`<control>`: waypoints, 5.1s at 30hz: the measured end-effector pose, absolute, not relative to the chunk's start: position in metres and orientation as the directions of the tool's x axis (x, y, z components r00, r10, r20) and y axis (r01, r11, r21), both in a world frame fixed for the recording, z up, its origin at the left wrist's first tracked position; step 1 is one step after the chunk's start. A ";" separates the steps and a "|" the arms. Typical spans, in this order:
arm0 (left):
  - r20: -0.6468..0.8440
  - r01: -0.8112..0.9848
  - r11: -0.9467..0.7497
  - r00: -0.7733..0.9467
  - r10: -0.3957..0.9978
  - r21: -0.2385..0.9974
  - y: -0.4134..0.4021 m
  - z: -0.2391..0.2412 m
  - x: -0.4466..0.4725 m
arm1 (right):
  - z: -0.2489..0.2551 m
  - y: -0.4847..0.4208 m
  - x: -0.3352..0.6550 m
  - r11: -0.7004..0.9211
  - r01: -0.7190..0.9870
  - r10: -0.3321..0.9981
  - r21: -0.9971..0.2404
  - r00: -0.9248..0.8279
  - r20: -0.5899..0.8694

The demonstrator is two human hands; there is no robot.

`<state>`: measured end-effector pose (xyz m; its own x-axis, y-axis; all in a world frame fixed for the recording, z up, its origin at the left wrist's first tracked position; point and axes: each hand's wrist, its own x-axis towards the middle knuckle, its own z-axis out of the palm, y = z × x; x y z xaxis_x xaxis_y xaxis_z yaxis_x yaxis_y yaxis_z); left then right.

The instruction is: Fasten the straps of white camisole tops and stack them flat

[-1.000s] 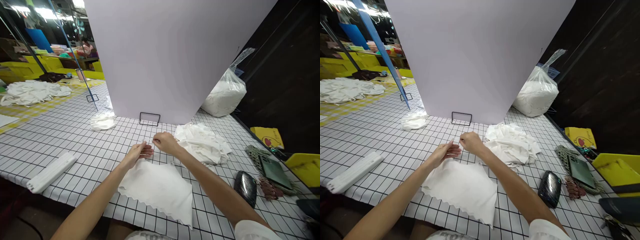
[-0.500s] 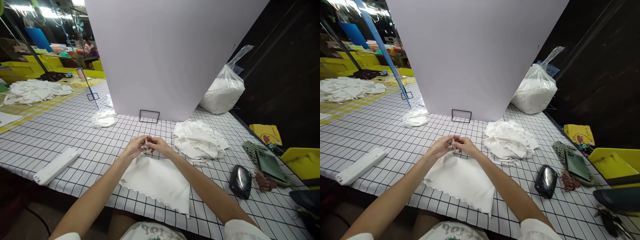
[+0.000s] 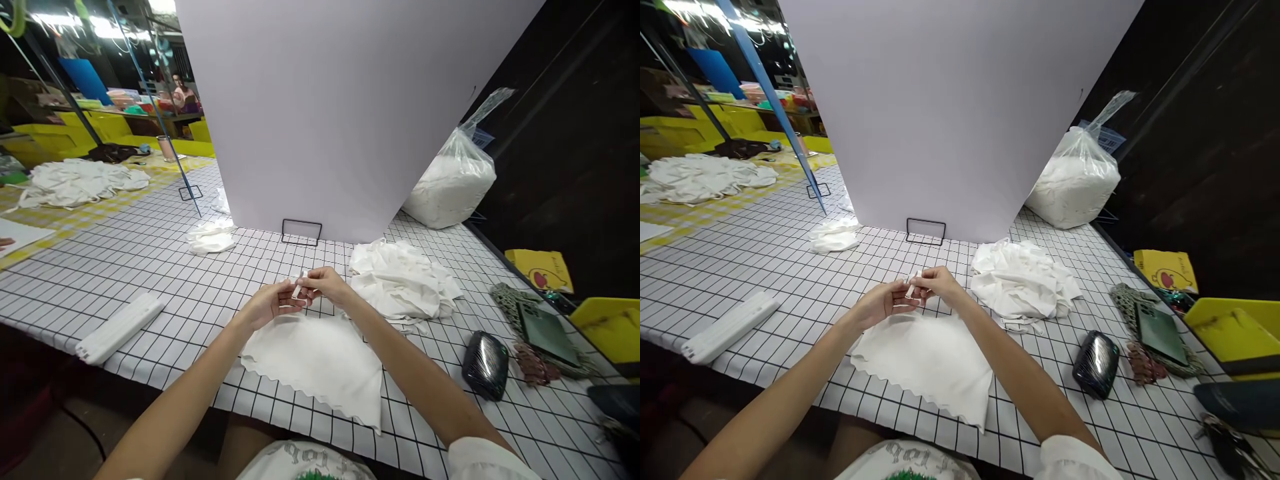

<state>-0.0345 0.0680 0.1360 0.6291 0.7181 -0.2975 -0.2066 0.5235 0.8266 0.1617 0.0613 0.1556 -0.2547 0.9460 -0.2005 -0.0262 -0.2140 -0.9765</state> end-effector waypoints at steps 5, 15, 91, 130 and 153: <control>-0.257 -0.103 0.355 0.511 0.820 0.929 0.060 0.135 -0.038 | 0.149 0.061 0.164 -0.186 0.059 0.965 -0.981 -0.177 -0.194; -0.098 -0.004 0.111 0.430 0.898 0.994 0.059 0.149 -0.036 | 0.153 0.045 0.152 0.313 0.390 0.925 -0.866 -0.332 0.185; 0.077 0.269 -0.282 0.584 0.808 0.921 0.021 0.093 -0.040 | 0.150 0.034 0.179 0.584 0.524 0.624 -0.620 -0.778 -0.069; 0.037 0.594 -0.455 0.581 0.813 0.663 0.061 0.107 -0.084 | 0.154 0.144 0.162 0.293 0.695 0.915 -0.656 -0.402 -0.018; 0.344 0.654 -0.665 0.569 0.747 0.361 0.060 0.092 -0.111 | 0.091 -0.075 0.258 0.090 0.873 0.969 -0.479 0.035 0.245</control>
<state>-0.1105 0.0601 0.0920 0.5688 0.7469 0.3444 0.6541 -0.6647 0.3611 0.2579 -0.0750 0.0914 0.0350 0.9690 0.2447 0.8731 0.0895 -0.4792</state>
